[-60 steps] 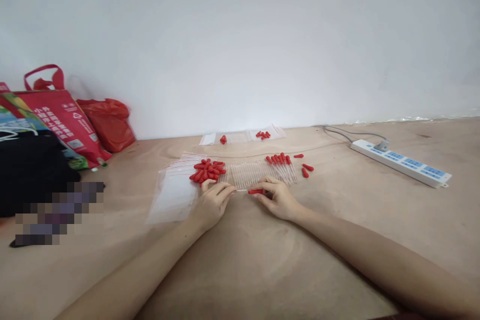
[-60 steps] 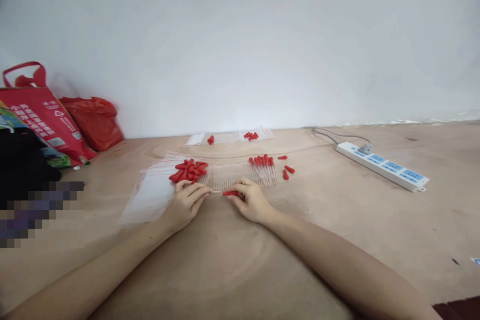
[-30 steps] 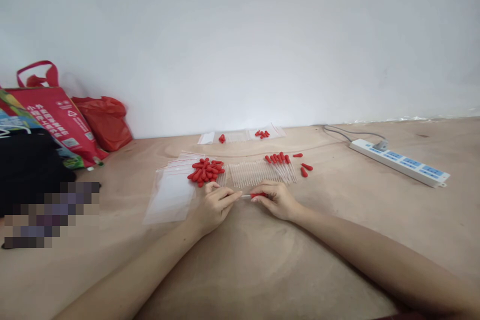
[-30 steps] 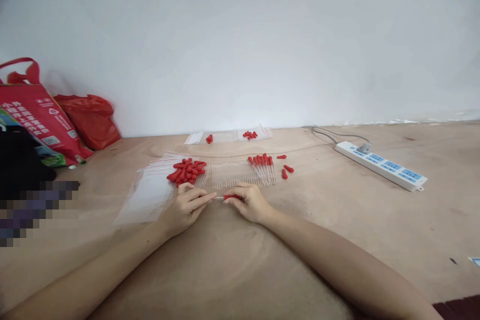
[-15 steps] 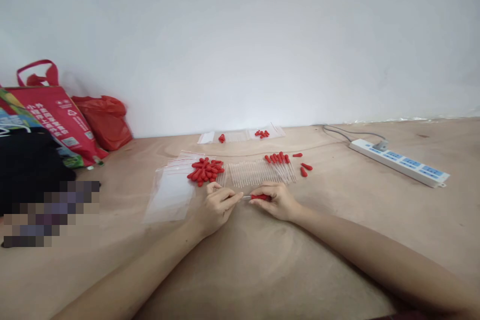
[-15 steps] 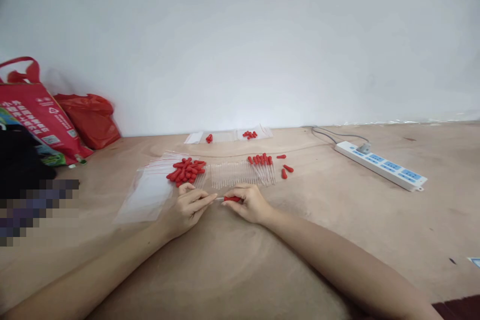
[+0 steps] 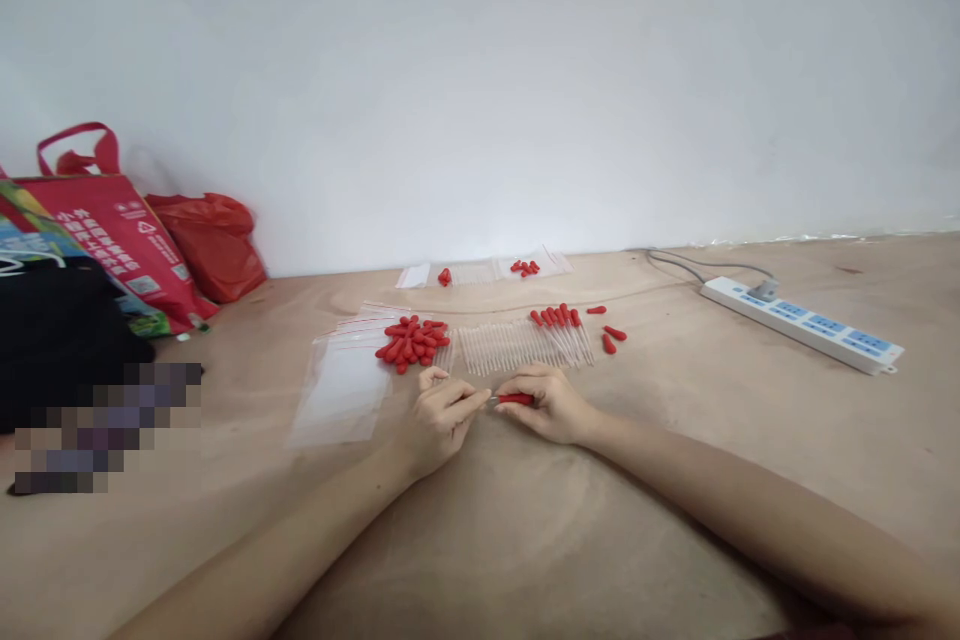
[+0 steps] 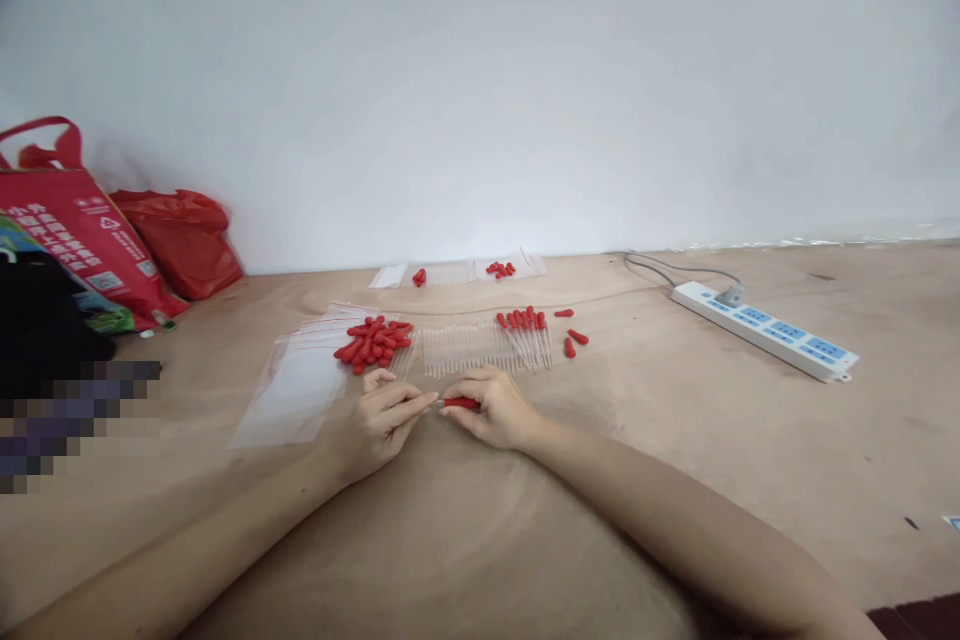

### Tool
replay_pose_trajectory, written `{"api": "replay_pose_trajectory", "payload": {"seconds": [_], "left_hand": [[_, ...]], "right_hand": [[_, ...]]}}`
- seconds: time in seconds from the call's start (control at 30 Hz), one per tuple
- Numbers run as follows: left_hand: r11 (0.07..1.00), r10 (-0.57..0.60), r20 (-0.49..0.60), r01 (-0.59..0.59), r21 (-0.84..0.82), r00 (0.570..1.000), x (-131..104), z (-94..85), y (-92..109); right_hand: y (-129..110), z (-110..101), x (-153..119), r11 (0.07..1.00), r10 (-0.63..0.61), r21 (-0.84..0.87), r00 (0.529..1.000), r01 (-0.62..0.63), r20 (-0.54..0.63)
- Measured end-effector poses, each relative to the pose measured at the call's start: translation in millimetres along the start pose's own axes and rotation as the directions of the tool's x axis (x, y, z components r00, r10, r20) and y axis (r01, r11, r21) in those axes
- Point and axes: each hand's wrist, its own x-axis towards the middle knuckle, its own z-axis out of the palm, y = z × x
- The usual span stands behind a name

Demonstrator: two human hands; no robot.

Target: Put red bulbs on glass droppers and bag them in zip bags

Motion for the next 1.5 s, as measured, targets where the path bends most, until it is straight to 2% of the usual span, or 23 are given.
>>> {"api": "replay_pose_trajectory", "payload": {"seconds": [0.13, 0.27, 0.37, 0.47, 0.53, 0.6, 0.67, 0.7, 0.77, 0.87, 1.03, 1.2, 1.3, 1.4, 1.5], "left_hand": [[0.998, -0.041, 0.003, 0.041, -0.038, 0.999, 2, 0.7, 0], [0.992, -0.096, 0.024, 0.097, -0.085, 0.995, 4, -0.6, 1], [0.987, -0.126, 0.037, 0.129, -0.094, 0.991, 5, -3.6, 1], [0.971, -0.221, 0.034, 0.223, -0.085, 0.975, 5, -6.1, 1], [0.959, -0.274, 0.034, 0.276, -0.064, 0.961, 5, -6.8, 0], [0.955, -0.294, 0.04, 0.296, -0.037, 0.955, 5, -7.0, 1], [0.958, -0.287, 0.053, 0.288, -0.017, 0.957, 6, -6.9, 1], [0.959, -0.283, 0.059, 0.284, -0.01, 0.957, 6, -6.9, 1], [0.959, -0.283, 0.071, 0.284, -0.002, 0.956, 7, -6.8, 0], [0.953, -0.301, 0.088, 0.302, -0.001, 0.95, 7, -6.4, -1], [0.951, -0.307, 0.112, 0.308, 0.003, 0.945, 5, -5.3, -2], [0.951, -0.308, 0.101, 0.31, 0.003, 0.946, 4, -5.0, -3], [0.95, -0.311, 0.097, 0.311, 0.017, 0.945, 4, -5.2, -3], [0.947, -0.321, 0.088, 0.32, 0.03, 0.943, 4, -5.0, -2], [0.948, -0.318, 0.084, 0.316, 0.032, 0.944, 5, -3.9, -2]], "right_hand": [[-1, -1, 3, 0.99, 0.054, 0.132, 0.999, -0.053, -0.007], [-2, 3, 8, 0.914, 0.212, 0.365, 0.975, -0.174, -0.065], [3, -1, 14, 0.798, 0.382, 0.548, 0.914, -0.252, -0.136], [17, -23, 24, 0.746, 0.503, 0.605, 0.831, -0.278, -0.238], [32, -47, 30, 0.765, 0.545, 0.56, 0.782, -0.317, -0.301], [52, -72, 33, 0.807, 0.562, 0.439, 0.742, -0.396, -0.365], [74, -91, 31, 0.83, 0.557, 0.277, 0.733, -0.483, -0.39], [84, -97, 29, 0.82, 0.566, 0.189, 0.721, -0.54, -0.399], [101, -101, 24, 0.741, 0.628, 0.017, 0.684, -0.671, -0.372], [114, -94, 19, 0.63, 0.695, -0.191, 0.656, -0.753, -0.295], [112, -79, 20, 0.549, 0.724, -0.377, 0.65, -0.746, -0.231], [110, -85, 19, 0.502, 0.734, -0.401, 0.623, -0.766, -0.272], [107, -98, 14, 0.439, 0.761, -0.422, 0.578, -0.794, -0.296], [98, -110, 5, 0.361, 0.823, -0.516, 0.525, -0.777, -0.216], [84, -114, -4, 0.31, 0.865, -0.588, 0.478, -0.747, -0.151]]}}
